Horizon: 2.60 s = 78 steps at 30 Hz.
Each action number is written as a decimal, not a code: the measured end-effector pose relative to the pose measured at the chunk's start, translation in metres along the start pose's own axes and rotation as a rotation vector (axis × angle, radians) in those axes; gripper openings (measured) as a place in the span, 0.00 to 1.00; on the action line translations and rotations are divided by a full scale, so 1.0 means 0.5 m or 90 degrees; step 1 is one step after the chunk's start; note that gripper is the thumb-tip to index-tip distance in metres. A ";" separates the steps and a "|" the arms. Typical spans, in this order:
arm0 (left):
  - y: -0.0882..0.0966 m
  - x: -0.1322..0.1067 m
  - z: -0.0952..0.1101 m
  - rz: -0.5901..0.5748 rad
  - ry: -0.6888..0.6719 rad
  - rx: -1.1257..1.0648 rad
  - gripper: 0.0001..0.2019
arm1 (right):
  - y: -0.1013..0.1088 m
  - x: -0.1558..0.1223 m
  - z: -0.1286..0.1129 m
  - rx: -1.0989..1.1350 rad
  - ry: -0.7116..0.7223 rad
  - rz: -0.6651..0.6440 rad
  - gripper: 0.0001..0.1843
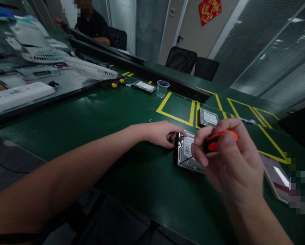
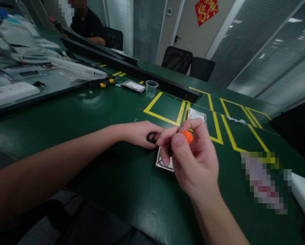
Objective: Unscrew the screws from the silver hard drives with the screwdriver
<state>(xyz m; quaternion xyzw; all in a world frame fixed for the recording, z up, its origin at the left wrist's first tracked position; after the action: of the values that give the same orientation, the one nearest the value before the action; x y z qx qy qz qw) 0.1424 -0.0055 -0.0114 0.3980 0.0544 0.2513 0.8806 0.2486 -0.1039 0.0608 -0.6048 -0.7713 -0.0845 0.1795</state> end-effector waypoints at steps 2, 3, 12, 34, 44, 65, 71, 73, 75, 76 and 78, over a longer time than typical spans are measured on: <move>0.000 0.000 -0.001 0.004 -0.005 0.006 0.25 | -0.001 0.001 -0.002 0.007 0.007 -0.001 0.09; 0.001 0.000 -0.001 0.005 -0.007 0.008 0.25 | -0.002 0.002 -0.003 0.014 0.011 -0.001 0.11; 0.000 0.000 -0.002 0.000 -0.006 0.004 0.26 | -0.001 0.005 -0.007 0.023 0.016 -0.008 0.11; 0.001 0.000 0.003 0.004 0.002 0.005 0.23 | 0.001 -0.003 -0.002 -0.010 0.013 -0.006 0.09; -0.001 0.001 -0.003 -0.003 0.007 -0.003 0.25 | -0.006 0.002 -0.011 0.011 0.009 -0.014 0.07; 0.001 0.000 0.004 0.004 0.001 0.008 0.23 | 0.000 0.000 -0.009 0.000 0.014 0.010 0.10; 0.000 0.000 -0.002 -0.002 0.007 0.004 0.24 | 0.004 0.004 -0.015 0.002 0.024 0.002 0.20; 0.000 0.000 -0.003 0.000 0.002 0.006 0.24 | 0.004 0.003 -0.015 -0.003 0.025 0.001 0.15; 0.000 0.000 -0.002 0.003 -0.002 0.006 0.23 | 0.004 0.000 -0.013 -0.004 0.020 0.004 0.07; 0.000 0.000 -0.001 0.003 -0.002 0.005 0.22 | 0.004 -0.001 -0.011 -0.006 0.016 0.005 0.05; 0.000 0.000 0.002 0.003 -0.002 0.004 0.21 | 0.003 -0.003 -0.008 -0.010 0.011 0.003 0.07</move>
<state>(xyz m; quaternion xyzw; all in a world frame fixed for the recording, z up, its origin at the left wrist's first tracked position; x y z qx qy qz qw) 0.1424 -0.0061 -0.0107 0.4010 0.0527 0.2527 0.8790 0.2508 -0.1062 0.0636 -0.6074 -0.7675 -0.0955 0.1816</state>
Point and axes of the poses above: each hand's wrist, its own x-axis towards the middle knuckle, its own y-axis out of the back of the hand, z = x × y, the point moved 7 cm from there along x, towards the middle knuckle, and after that the axes turned 7 degrees about -x, right-handed, at the moved point
